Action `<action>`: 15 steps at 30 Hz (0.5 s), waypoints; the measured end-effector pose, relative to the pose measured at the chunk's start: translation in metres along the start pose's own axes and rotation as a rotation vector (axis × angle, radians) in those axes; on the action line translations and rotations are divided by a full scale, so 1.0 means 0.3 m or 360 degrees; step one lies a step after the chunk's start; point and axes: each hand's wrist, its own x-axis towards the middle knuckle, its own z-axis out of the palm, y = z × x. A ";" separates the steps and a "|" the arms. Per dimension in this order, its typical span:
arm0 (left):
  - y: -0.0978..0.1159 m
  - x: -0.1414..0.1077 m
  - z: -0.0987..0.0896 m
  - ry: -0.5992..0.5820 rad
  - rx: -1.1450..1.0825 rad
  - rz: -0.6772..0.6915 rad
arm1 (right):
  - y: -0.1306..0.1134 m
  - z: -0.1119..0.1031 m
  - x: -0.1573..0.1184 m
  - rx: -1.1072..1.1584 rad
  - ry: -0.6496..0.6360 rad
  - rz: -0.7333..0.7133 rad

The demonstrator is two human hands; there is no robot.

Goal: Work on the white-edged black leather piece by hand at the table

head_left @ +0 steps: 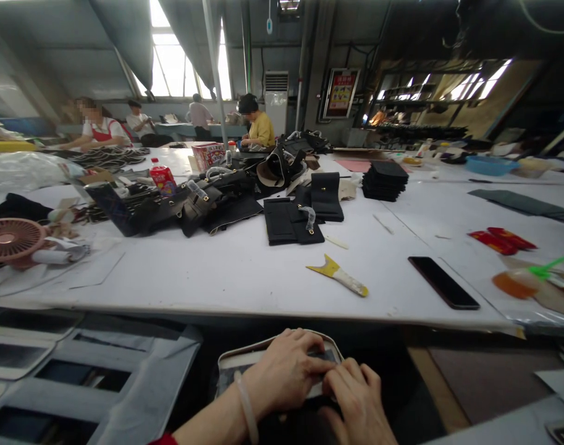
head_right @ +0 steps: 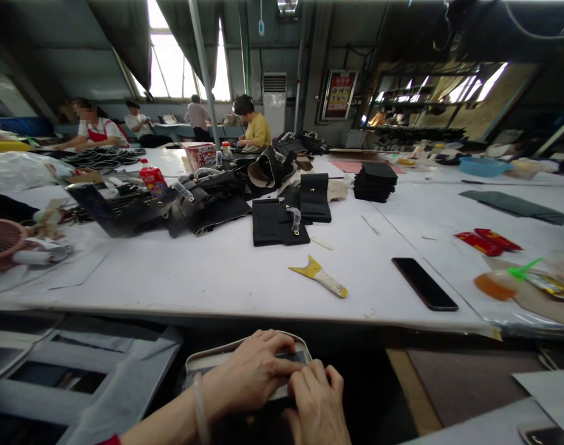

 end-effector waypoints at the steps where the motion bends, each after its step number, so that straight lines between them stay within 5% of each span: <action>1: -0.002 -0.001 0.003 0.0010 0.0002 0.0002 | 0.002 -0.004 0.006 0.0027 -0.0053 0.0020; 9: -0.014 -0.014 0.029 0.0066 -0.0019 0.0055 | 0.020 -0.081 0.040 0.0060 -0.0731 -0.0006; 15: -0.017 -0.008 0.027 0.0064 -0.0014 0.0052 | 0.008 -0.137 0.052 -0.0015 -0.0694 -0.0333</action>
